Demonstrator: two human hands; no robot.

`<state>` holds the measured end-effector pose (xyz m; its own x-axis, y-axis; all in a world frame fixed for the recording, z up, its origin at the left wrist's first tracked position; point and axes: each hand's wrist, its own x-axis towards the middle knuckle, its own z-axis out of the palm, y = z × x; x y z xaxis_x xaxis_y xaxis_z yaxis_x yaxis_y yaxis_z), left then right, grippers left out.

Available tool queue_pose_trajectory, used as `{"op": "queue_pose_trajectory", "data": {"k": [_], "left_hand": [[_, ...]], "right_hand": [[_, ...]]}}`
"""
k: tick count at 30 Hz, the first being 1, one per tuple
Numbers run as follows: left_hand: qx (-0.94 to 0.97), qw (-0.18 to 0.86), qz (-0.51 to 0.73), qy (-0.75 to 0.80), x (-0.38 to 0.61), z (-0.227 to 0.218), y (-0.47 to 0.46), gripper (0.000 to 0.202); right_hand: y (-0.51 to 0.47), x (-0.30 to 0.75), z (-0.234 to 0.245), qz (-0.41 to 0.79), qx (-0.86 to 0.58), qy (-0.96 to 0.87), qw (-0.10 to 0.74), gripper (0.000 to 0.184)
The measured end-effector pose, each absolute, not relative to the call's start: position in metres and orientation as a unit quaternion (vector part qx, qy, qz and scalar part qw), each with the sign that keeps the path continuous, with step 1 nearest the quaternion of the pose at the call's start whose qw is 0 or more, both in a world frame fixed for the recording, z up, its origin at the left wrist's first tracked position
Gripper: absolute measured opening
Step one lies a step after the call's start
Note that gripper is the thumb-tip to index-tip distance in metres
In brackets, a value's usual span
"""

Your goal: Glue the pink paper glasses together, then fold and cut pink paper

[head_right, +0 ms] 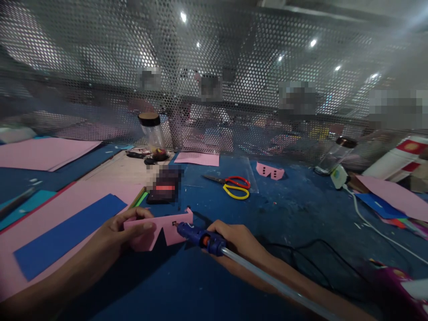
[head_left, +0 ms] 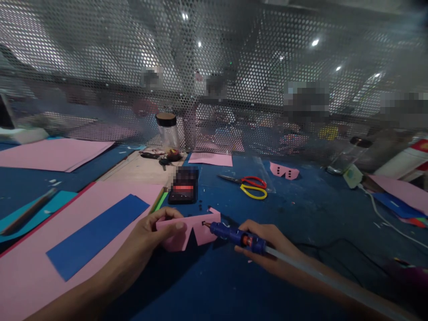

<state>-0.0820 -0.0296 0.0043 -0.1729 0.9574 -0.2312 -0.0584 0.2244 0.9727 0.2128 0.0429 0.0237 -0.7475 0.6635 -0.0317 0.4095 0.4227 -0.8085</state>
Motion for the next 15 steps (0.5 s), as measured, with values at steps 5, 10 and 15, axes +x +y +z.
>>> {"op": "queue_pose_trajectory", "data": {"k": [5,10,15], "left_hand": [[0.382,0.528,0.486,0.582,-0.0830,0.0054,-0.0287,0.024],[0.370,0.516,0.489,0.598,-0.0822,0.0095,-0.0275,0.027],[0.363,0.501,0.500,0.606,-0.0820,0.0097,-0.0260,0.030]], "right_hand": [[0.0429,0.2127,0.0231,0.423,-0.321,-0.834,0.150,0.012],[0.0433,0.2135,0.0238,0.434,-0.320,-0.829,0.151,0.015],[0.0435,0.2132,0.0226,0.407,-0.308,-0.845,0.159,0.007]]}}
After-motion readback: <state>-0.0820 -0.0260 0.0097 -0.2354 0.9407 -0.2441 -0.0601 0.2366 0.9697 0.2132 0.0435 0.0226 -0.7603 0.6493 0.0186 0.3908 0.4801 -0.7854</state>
